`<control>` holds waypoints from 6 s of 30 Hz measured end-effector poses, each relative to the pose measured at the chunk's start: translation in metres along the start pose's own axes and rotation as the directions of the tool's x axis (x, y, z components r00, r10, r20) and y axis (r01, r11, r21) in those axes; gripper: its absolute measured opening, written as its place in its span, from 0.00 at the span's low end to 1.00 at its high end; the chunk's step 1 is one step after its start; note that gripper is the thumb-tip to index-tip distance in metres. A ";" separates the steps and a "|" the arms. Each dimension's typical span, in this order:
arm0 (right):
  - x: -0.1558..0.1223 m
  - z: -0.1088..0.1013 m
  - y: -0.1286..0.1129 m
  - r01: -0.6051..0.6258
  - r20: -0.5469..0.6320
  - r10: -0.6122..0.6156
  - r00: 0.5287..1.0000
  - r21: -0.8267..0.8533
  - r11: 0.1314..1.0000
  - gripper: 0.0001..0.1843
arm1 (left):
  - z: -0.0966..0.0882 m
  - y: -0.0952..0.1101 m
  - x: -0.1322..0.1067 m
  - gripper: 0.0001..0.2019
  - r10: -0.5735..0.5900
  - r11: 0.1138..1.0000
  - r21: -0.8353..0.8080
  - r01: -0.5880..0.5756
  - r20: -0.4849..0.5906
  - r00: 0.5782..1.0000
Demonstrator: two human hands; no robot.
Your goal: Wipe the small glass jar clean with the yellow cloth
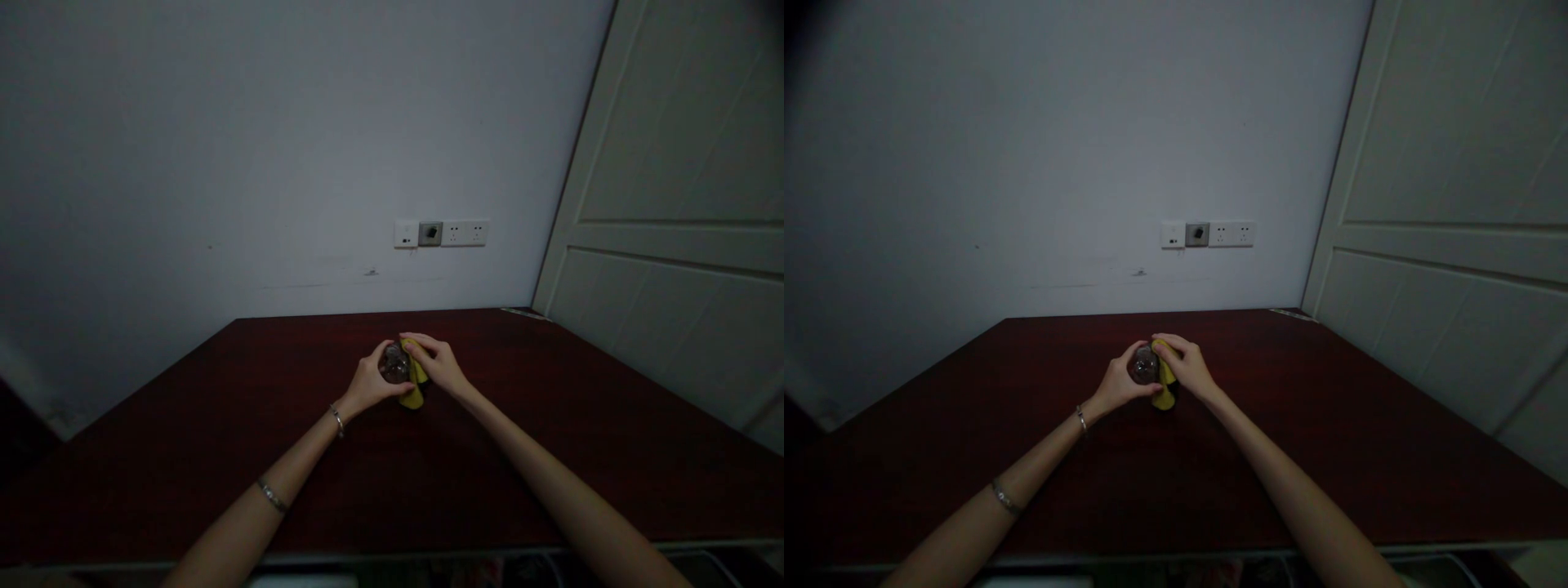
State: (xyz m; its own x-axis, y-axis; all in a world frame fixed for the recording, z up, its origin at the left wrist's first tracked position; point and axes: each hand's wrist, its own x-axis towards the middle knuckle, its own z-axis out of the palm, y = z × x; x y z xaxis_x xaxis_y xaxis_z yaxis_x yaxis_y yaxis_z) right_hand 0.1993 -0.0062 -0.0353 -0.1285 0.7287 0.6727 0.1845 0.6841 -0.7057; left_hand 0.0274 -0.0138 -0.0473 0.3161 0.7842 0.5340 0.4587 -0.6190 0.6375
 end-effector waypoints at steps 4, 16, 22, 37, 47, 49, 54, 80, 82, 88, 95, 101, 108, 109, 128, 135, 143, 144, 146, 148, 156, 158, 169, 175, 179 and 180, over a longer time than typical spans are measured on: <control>-0.007 0.000 -0.011 0.206 0.102 -0.195 0.975 -0.103 0.973 0.15 | 0.003 -0.005 0.002 0.41 -0.037 0.999 -0.004 0.037 -0.032 0.999; 0.000 0.001 -0.001 -0.066 0.063 0.057 0.996 0.152 0.986 0.14 | 0.005 -0.006 -0.002 0.41 0.014 1.000 0.011 -0.014 0.000 1.000; 0.001 0.000 0.004 -0.098 0.059 0.086 0.995 0.227 0.969 0.09 | 0.006 -0.006 -0.001 0.42 0.043 0.998 0.037 -0.042 -0.017 0.999; 0.002 0.002 0.003 -0.113 0.061 0.103 0.993 0.200 0.973 0.10 | 0.007 -0.006 -0.002 0.42 0.059 0.997 0.060 -0.057 -0.020 0.998; -0.010 0.002 -0.018 0.147 0.148 -0.139 0.979 -0.040 0.988 0.06 | 0.008 -0.010 0.001 0.40 0.003 0.999 0.038 0.000 -0.072 0.997; -0.010 0.002 -0.021 0.171 0.167 -0.159 0.973 -0.056 0.984 0.05 | 0.008 -0.008 0.001 0.38 -0.001 1.000 0.028 0.003 -0.080 0.997; -0.003 0.003 -0.009 -0.005 0.071 -0.002 0.998 0.095 0.995 0.07 | 0.007 -0.005 -0.001 0.40 -0.015 1.000 0.022 0.016 -0.043 0.999; -0.006 0.008 -0.016 0.015 0.020 -0.014 1.000 -0.061 0.998 0.07 | 0.010 0.004 -0.003 0.42 0.026 0.999 0.020 -0.026 0.005 1.000; -0.009 0.010 -0.021 0.109 0.068 -0.101 0.993 -0.129 0.986 0.06 | 0.009 0.003 -0.003 0.40 0.019 1.000 0.018 -0.019 0.004 1.000; -0.006 0.007 -0.016 0.071 0.063 -0.065 0.996 -0.096 0.993 0.07 | 0.008 0.005 -0.003 0.41 0.049 0.998 0.031 -0.049 0.025 0.998; -0.002 0.006 -0.003 -0.107 -0.029 0.105 0.994 -0.078 0.991 0.10 | 0.009 0.012 -0.005 0.41 0.080 0.997 -0.013 -0.079 0.100 0.992; -0.009 0.009 -0.018 0.063 0.005 -0.063 0.998 -0.183 0.981 0.07 | 0.009 0.013 -0.004 0.40 0.041 0.999 -0.002 -0.041 0.053 0.998; 0.000 -0.002 -0.011 -0.007 0.029 0.007 1.000 0.011 1.000 0.09 | 0.010 0.013 0.000 0.39 -0.054 0.990 -0.128 0.059 0.039 0.998; 0.002 -0.004 -0.009 -0.033 0.024 0.032 0.999 0.055 0.998 0.09 | 0.010 0.013 0.001 0.38 -0.068 0.984 -0.161 0.074 0.042 0.997; 0.002 -0.003 -0.006 -0.012 0.026 0.008 1.000 0.145 0.989 0.08 | 0.014 0.000 0.003 0.32 -0.111 0.886 -0.449 0.114 0.034 0.993; -0.003 -0.005 -0.011 0.048 0.107 -0.070 0.992 0.191 0.980 0.07 | 0.016 -0.002 0.005 0.30 -0.155 0.853 -0.502 0.145 0.022 0.988; 0.001 0.000 -0.004 -0.042 -0.013 0.046 0.999 0.198 0.979 0.09 | 0.016 -0.003 0.005 0.31 -0.145 0.855 -0.500 0.139 0.027 0.989; 0.001 0.000 -0.003 -0.044 -0.011 0.048 0.999 0.203 0.978 0.09 | 0.015 -0.003 0.005 0.31 -0.137 0.871 -0.474 0.130 0.021 0.990; -0.001 0.000 -0.005 -0.019 0.007 0.018 1.000 0.187 0.982 0.08 | 0.015 -0.005 0.006 0.31 -0.131 0.905 -0.408 0.119 -0.002 0.991; -0.004 0.000 -0.008 0.058 0.051 -0.064 0.997 0.113 0.992 0.07 | 0.015 -0.008 0.007 0.31 -0.131 0.932 -0.343 0.114 -0.025 0.991; -0.010 0.005 -0.016 0.300 0.196 -0.267 0.943 -0.162 0.940 0.08 | 0.014 -0.010 0.005 0.34 -0.108 0.983 -0.151 0.100 -0.043 0.993; -0.009 0.006 -0.014 0.240 0.125 -0.221 0.967 -0.174 0.955 0.07 | 0.013 -0.006 0.003 0.35 -0.091 0.989 -0.116 0.088 -0.026 0.996; -0.008 0.004 -0.017 0.191 0.090 -0.181 0.979 -0.130 0.973 0.05 | 0.012 0.006 0.000 0.38 -0.037 0.998 -0.054 0.038 0.012 0.999; -0.013 0.005 -0.025 0.406 0.318 -0.333 0.888 -0.201 0.891 0.09 | 0.013 0.004 0.001 0.28 -0.077 0.994 -0.083 0.078 0.007 0.997; -0.009 0.006 -0.016 0.214 0.155 -0.195 0.969 -0.121 0.969 0.05 | 0.012 0.009 0.000 0.35 -0.056 0.996 -0.069 0.058 0.026 0.998; -0.007 0.005 -0.013 0.155 0.117 -0.144 0.983 -0.091 0.984 0.05 | 0.012 0.011 0.000 0.36 -0.043 0.997 -0.059 0.045 0.031 0.999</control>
State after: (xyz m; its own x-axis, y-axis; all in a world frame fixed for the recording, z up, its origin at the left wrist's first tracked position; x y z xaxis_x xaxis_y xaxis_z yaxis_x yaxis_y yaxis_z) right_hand 0.1931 -0.0199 -0.0323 -0.2666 0.6216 0.7365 0.2505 0.7826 -0.5699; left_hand 0.0419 -0.0203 -0.0471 0.3213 0.8110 0.4889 0.4223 -0.5848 0.6926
